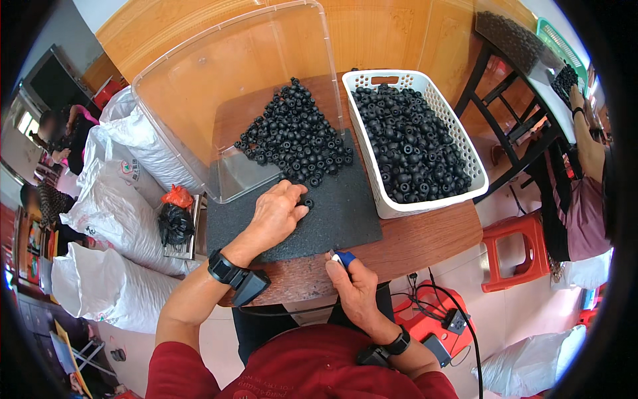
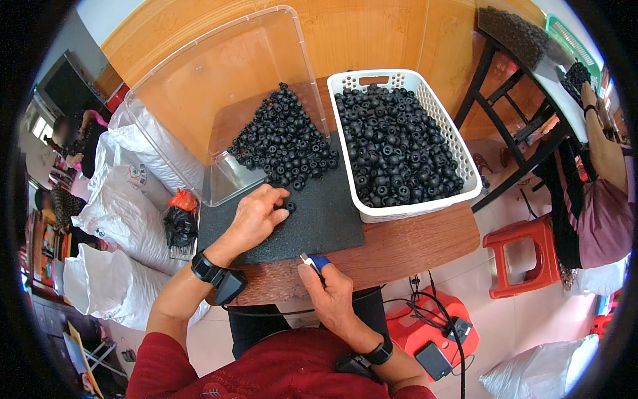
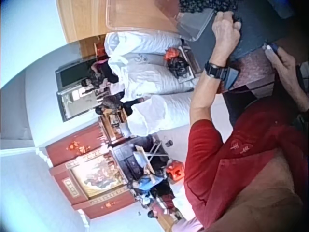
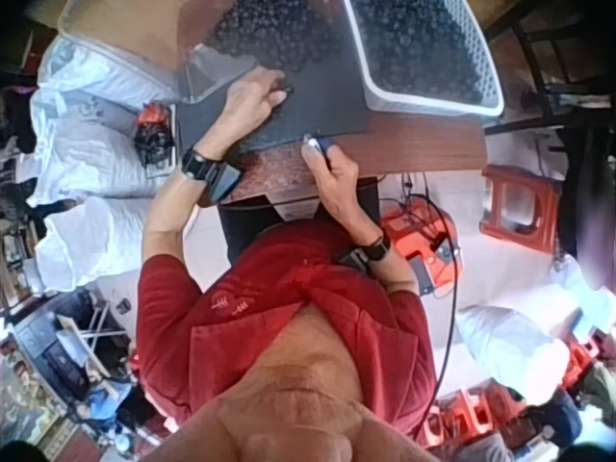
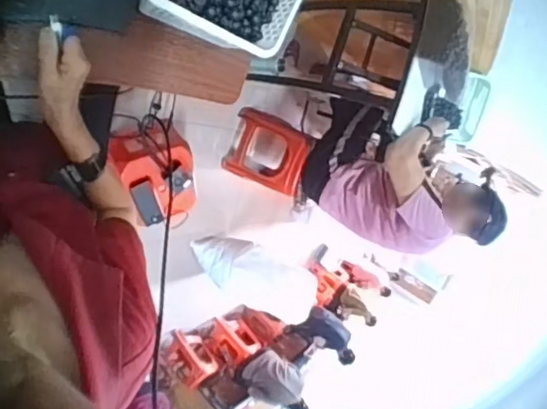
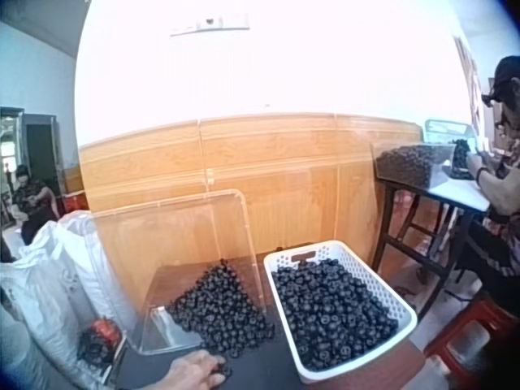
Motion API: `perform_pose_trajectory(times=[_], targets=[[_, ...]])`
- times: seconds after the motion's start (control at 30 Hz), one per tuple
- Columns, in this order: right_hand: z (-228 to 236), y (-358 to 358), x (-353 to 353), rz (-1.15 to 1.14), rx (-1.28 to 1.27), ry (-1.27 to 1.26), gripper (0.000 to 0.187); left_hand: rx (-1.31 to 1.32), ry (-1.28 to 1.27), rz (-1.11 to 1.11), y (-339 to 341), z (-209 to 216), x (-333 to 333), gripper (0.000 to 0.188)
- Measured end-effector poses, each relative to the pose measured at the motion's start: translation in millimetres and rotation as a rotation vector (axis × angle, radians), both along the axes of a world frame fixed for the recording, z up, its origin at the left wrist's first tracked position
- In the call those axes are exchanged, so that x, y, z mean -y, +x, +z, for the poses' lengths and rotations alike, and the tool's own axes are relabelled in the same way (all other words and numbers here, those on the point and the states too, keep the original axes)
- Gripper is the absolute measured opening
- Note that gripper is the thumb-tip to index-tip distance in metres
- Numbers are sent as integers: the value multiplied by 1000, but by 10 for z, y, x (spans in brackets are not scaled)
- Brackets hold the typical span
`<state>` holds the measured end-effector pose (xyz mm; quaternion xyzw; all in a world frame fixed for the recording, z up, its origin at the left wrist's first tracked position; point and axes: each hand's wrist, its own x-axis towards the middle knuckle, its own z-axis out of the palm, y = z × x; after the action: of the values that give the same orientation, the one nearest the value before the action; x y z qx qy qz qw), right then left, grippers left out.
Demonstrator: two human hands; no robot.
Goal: Sorting and trimming black rubber gaskets in a manufacturing environment.
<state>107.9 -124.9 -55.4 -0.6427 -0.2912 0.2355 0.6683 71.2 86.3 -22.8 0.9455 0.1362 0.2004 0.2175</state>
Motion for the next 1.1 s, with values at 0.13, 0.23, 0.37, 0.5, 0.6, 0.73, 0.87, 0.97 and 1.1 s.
perform_pose_trajectory(times=[0.13, 0.23, 0.37, 0.5, 0.6, 0.73, 0.87, 0.97, 1.1], targets=[[64, -15, -7, -11, 2, 13, 18, 31, 2, 28, 53, -47, 58, 23], [47, -16, -3, -7, 4, 20, 18, 51, 124, 18, 62, -111, 76, 24], [48, -14, 1, 1, 5, 24, 18, 73, 132, -39, 63, -102, 106, 26], [28, -17, 3, -3, -15, 34, 18, 48, 89, -71, 70, -79, 105, 27], [30, -13, 0, -6, 9, 27, 18, 23, -35, -68, 55, -59, 112, 28], [49, -14, 1, -13, 32, 17, 19, -12, -177, -62, 31, -35, 146, 28], [74, -26, 3, -9, 35, 8, 20, 24, -108, -77, -48, -46, 181, 26], [48, -20, 4, 0, -44, 32, 21, 31, -306, -44, -143, -46, 235, 27], [32, 5, 5, 6, -112, 58, 22, 98, -936, -18, -347, 17, 327, 23]])
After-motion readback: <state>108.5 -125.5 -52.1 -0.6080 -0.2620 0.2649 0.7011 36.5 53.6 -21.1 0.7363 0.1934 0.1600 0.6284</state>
